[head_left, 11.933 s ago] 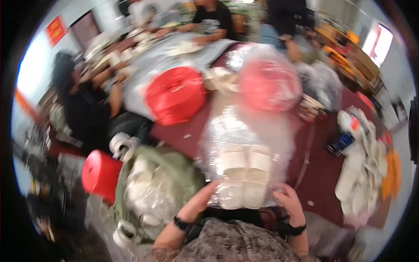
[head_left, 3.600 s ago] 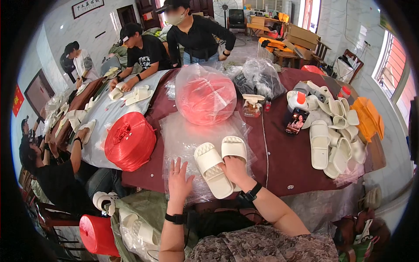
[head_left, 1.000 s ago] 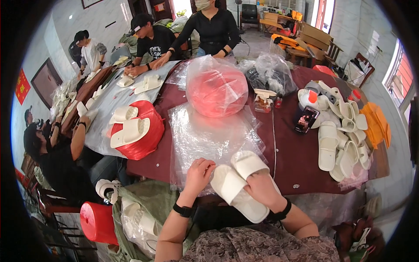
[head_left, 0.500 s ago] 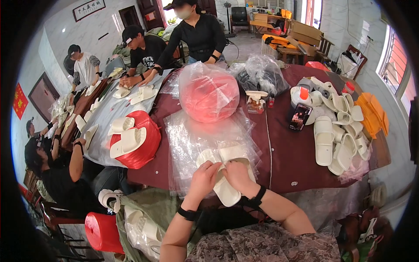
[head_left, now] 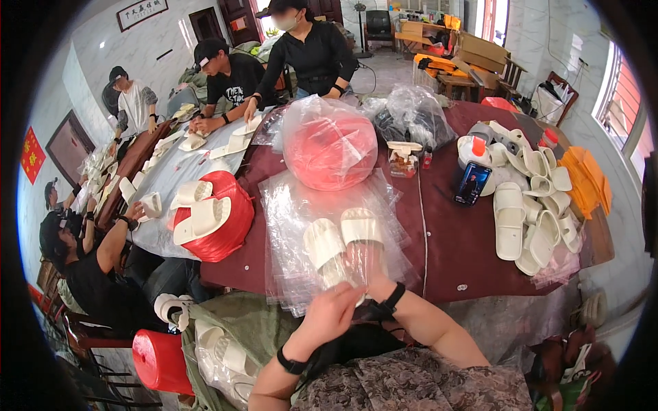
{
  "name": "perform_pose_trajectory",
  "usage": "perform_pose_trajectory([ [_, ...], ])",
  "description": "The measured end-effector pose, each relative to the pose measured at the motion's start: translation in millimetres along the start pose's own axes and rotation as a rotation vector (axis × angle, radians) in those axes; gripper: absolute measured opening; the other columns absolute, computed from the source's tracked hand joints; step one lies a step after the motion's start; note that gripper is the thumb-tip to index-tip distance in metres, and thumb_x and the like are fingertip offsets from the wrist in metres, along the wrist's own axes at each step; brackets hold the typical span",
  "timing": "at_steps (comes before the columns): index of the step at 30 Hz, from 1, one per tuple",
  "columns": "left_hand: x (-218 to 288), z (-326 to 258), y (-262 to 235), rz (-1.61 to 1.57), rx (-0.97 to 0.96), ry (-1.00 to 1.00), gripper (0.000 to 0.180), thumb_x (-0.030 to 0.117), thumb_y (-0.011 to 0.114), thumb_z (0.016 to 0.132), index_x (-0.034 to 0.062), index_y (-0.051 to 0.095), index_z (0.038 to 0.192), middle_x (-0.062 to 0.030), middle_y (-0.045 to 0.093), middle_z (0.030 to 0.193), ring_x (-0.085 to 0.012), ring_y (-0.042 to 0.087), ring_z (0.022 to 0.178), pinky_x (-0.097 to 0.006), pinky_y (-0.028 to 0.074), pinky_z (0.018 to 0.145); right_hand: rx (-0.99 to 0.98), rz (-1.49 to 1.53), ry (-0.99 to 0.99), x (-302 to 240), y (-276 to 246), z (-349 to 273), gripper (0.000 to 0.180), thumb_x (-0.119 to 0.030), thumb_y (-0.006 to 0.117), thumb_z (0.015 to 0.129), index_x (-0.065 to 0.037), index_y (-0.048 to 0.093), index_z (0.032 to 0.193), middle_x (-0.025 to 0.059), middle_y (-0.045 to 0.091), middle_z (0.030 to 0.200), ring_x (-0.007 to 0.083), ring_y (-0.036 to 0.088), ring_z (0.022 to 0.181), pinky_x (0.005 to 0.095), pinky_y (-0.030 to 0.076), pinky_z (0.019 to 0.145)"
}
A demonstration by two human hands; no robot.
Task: Packing finished slippers into individual plastic bags and then into a larger sack.
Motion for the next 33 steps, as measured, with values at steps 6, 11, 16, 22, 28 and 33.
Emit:
perform_pose_trajectory([
  [6, -5.3, -7.5, 1.3, 0.144, -0.099, -0.056, 0.034, 0.003, 0.061, 0.080, 0.0087, 0.065, 0.113, -0.0115, 0.061, 0.095, -0.0319, 0.058, 0.095, -0.042, 0.049, 0.079, -0.250, -0.099, 0.190, 4.7, 14.0, -6.3, 0.021, -0.022, 0.055, 0.089, -0.003, 0.060, 0.081, 0.0176, 0.064, 0.076, 0.0327, 0.065, 0.076, 0.0421, 0.051, 0.071],
  [11, 18.3, 17.5, 12.1, 0.232, -0.007, 0.137, 0.053, 0.011, 0.062, 0.081, 0.0074, 0.050, 0.133, -0.0187, 0.041, 0.142, -0.0363, 0.039, 0.132, -0.050, 0.035, 0.107, 0.365, 0.552, -0.180, -8.4, 10.5, -39.7, 0.027, -0.025, 0.053, 0.091, -0.002, 0.063, 0.085, 0.0201, 0.067, 0.078, 0.0359, 0.067, 0.072, 0.0443, 0.053, 0.069],
  [16, -4.7, 31.8, 44.0, 0.326, -0.096, 0.133, 0.061, 0.005, 0.060, 0.077, 0.0081, 0.047, 0.136, -0.0160, 0.039, 0.146, -0.0343, 0.038, 0.134, -0.048, 0.032, 0.109, 0.248, 0.423, -0.075, -5.8, 7.7, -11.6, 0.027, -0.026, 0.053, 0.091, -0.001, 0.063, 0.087, 0.0204, 0.067, 0.080, 0.0359, 0.066, 0.074, 0.0447, 0.052, 0.070],
  [22, -12.6, 33.2, 59.4, 0.246, -0.134, 0.164, 0.063, -0.005, 0.054, 0.073, 0.0078, 0.049, 0.134, -0.0145, 0.049, 0.139, -0.0316, 0.044, 0.131, -0.050, 0.030, 0.111, 0.072, 0.246, 0.085, -7.5, 7.5, 42.6, 0.027, -0.026, 0.054, 0.091, -0.001, 0.064, 0.091, 0.0208, 0.067, 0.084, 0.0359, 0.066, 0.078, 0.0454, 0.052, 0.072],
  [28, 15.2, 21.6, 53.4, -0.025, -0.274, 0.190, 0.061, -0.008, 0.046, 0.076, 0.0087, 0.049, 0.135, -0.0130, 0.048, 0.140, -0.0316, 0.041, 0.134, -0.051, 0.026, 0.113, -0.114, 0.070, 0.244, -3.9, 13.5, 57.2, 0.028, -0.027, 0.055, 0.090, 0.000, 0.064, 0.094, 0.0212, 0.067, 0.087, 0.0359, 0.066, 0.082, 0.0461, 0.051, 0.074],
  [33, 20.9, 9.0, 42.4, 0.074, -0.211, 0.194, 0.058, -0.007, 0.050, 0.078, 0.0065, 0.049, 0.135, -0.0124, 0.047, 0.142, -0.0323, 0.039, 0.135, -0.050, 0.028, 0.112, -0.276, -0.066, 0.352, -10.1, 23.2, 56.1, 0.030, -0.027, 0.055, 0.090, 0.000, 0.064, 0.097, 0.0216, 0.067, 0.090, 0.0359, 0.066, 0.085, 0.0467, 0.051, 0.076],
])
Point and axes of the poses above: each hand's wrist, its own z-axis towards the middle knuckle, its own y-axis out of the palm, x = y × z, the point moved 4 cm from there along z, towards the middle knuckle
